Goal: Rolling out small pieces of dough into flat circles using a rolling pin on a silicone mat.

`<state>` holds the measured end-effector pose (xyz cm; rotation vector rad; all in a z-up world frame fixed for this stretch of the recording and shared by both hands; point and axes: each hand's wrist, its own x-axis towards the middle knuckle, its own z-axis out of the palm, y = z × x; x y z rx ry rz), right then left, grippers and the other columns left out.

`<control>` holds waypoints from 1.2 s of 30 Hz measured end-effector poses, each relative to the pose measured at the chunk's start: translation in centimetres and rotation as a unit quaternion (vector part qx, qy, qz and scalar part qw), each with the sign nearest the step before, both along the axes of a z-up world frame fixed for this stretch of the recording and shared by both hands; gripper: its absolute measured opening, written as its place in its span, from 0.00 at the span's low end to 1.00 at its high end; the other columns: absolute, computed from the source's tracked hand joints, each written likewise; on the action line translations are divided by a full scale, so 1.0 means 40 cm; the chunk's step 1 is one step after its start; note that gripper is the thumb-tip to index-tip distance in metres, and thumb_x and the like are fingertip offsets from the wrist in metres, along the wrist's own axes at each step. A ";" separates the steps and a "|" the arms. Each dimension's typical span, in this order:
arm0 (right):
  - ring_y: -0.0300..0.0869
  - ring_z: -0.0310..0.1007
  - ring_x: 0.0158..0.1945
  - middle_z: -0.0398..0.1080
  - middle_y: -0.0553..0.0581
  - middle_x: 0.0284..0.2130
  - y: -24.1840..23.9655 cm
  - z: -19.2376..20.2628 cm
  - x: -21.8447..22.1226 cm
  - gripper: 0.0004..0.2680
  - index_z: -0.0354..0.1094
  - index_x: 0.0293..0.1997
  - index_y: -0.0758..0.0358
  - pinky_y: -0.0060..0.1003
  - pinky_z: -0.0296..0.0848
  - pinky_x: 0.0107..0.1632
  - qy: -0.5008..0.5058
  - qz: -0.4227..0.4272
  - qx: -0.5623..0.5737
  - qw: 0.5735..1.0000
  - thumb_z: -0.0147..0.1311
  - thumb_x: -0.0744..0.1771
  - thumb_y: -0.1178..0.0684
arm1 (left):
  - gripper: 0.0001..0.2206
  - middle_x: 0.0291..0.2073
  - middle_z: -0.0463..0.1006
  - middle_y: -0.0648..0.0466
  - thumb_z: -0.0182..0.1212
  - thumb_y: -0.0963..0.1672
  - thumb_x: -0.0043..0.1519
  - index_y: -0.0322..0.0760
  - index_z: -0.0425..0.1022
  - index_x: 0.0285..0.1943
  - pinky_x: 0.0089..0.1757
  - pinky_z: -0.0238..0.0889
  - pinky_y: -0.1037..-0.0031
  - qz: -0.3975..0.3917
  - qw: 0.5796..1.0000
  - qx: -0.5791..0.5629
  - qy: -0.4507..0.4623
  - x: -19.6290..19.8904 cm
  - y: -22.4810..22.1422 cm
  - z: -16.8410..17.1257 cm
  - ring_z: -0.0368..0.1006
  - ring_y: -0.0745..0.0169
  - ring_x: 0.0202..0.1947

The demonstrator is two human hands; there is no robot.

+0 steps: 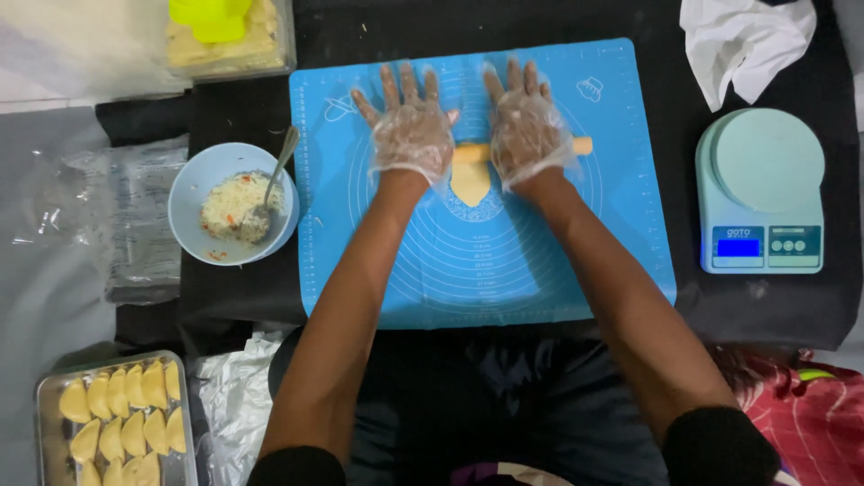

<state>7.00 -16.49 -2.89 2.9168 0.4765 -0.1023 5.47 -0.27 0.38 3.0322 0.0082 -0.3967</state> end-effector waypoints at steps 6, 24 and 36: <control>0.56 0.24 0.80 0.28 0.64 0.78 -0.034 -0.005 -0.121 0.31 0.26 0.81 0.51 0.51 0.32 0.78 0.045 -0.006 0.105 0.993 0.38 0.69 0.67 | 0.33 0.80 0.33 0.45 0.30 0.58 0.71 0.44 0.33 0.82 0.64 0.17 0.26 -0.020 0.999 0.003 -0.034 -0.117 0.001 -0.019 0.25 0.37 0.78; 0.61 0.33 0.79 0.35 0.69 0.77 -0.020 -0.029 0.071 0.33 0.33 0.81 0.55 0.52 0.40 0.77 -0.007 -0.014 0.125 0.992 0.44 0.65 0.70 | 0.29 0.78 0.50 0.49 0.37 0.56 0.72 0.45 0.46 0.81 0.61 0.24 0.19 -0.010 0.993 0.016 -0.115 0.065 0.022 -0.098 0.33 0.34 0.77; 0.65 0.61 0.67 0.72 0.64 0.59 -0.014 -0.007 0.135 0.23 0.35 0.80 0.47 0.51 0.68 0.64 -0.055 -0.054 0.156 0.985 0.44 0.75 0.45 | 0.30 0.81 0.40 0.50 0.29 0.57 0.72 0.48 0.41 0.82 0.62 0.17 0.19 0.019 0.998 0.031 -0.058 0.150 0.024 -0.089 0.26 0.35 0.78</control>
